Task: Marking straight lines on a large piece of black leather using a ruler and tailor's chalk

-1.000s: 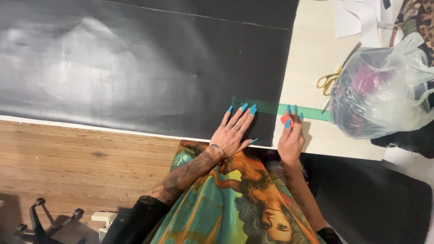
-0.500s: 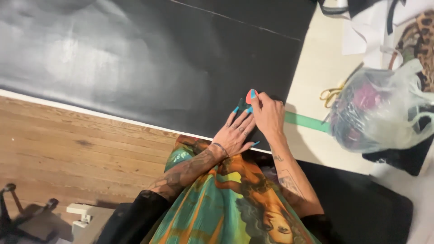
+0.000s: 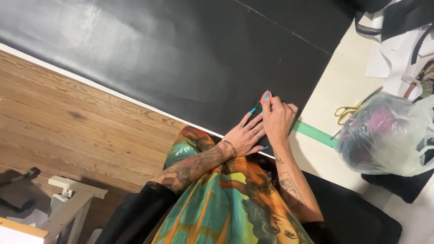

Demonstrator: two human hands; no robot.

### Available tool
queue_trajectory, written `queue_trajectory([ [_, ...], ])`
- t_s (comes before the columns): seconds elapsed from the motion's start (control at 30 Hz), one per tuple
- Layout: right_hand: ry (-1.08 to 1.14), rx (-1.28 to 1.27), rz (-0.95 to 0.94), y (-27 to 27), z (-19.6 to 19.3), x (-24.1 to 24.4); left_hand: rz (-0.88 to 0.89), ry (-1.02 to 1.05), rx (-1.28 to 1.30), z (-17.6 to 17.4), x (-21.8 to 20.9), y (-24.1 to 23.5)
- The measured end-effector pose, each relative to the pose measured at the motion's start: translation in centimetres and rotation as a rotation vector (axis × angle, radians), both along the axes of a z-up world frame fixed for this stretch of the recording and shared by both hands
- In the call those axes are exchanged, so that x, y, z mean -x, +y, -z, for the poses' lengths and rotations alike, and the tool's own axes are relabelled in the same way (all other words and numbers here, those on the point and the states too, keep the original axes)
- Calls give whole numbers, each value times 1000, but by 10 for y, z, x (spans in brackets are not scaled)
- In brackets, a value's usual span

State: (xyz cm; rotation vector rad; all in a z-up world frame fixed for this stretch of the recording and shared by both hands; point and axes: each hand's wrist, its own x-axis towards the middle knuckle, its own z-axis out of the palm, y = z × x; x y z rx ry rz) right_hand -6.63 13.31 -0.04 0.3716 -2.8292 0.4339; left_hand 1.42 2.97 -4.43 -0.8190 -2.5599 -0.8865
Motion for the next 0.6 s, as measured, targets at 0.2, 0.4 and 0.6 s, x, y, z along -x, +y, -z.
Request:
queue_trajectory([
  [0.2, 62, -5, 19, 1, 12, -3, 16, -15, -8, 6, -2, 3],
  [0.4, 107, -21, 3, 0, 12, -1, 8, -20, 6, 10, -3, 5],
  [0.6, 133, -20, -13, 2, 19, 0, 1, -36, 14, 11, -4, 4],
])
